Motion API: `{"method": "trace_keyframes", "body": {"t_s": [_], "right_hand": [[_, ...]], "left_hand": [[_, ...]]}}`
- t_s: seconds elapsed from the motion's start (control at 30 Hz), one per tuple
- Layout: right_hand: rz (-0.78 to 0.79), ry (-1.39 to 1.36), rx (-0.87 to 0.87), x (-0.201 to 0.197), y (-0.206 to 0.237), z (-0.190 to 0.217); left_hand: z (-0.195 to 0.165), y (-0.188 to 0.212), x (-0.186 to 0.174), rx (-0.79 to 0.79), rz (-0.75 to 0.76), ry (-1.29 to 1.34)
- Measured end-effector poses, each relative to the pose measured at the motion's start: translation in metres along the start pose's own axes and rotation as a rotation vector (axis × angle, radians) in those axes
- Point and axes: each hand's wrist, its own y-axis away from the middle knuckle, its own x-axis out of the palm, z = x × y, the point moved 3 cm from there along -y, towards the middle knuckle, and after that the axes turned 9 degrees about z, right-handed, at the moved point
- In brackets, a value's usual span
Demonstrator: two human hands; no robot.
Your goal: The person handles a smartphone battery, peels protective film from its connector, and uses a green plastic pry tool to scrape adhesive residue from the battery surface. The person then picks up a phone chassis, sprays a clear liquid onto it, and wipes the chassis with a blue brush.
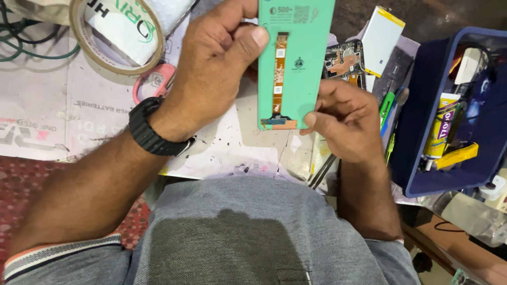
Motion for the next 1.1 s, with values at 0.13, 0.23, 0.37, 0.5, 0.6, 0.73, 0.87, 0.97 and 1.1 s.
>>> {"method": "trace_keyframes", "body": {"t_s": [0.13,0.23,0.37,0.5,0.6,0.73,0.87,0.97,1.1], "right_hand": [[-0.070,-0.028,-0.028,-0.005,0.005,0.000],[-0.130,-0.051,-0.064,-0.007,0.008,0.002],[-0.227,-0.076,-0.147,-0.010,0.008,0.004],[-0.293,-0.067,-0.145,-0.012,0.010,0.008],[-0.308,-0.058,-0.115,-0.011,0.013,0.009],[-0.296,-0.010,-0.094,-0.009,0.013,0.009],[-0.233,0.051,-0.061,-0.008,0.012,0.009],[-0.181,0.128,-0.001,-0.007,0.013,0.009],[-0.044,0.157,0.012,-0.006,0.010,0.007]], "left_hand": [[-0.005,0.000,0.004,-0.031,0.083,-0.057],[-0.005,-0.001,0.007,-0.087,0.146,0.079],[-0.004,-0.001,0.013,-0.125,0.237,0.009],[0.001,-0.001,0.018,-0.147,0.314,-0.056],[0.004,0.000,0.019,-0.152,0.322,-0.027],[0.005,-0.001,0.019,-0.192,0.259,0.036],[0.003,-0.003,0.016,-0.201,0.123,-0.054],[0.001,-0.006,0.011,-0.157,0.058,-0.068],[-0.007,-0.003,0.001,-0.046,0.021,-0.033]]}}
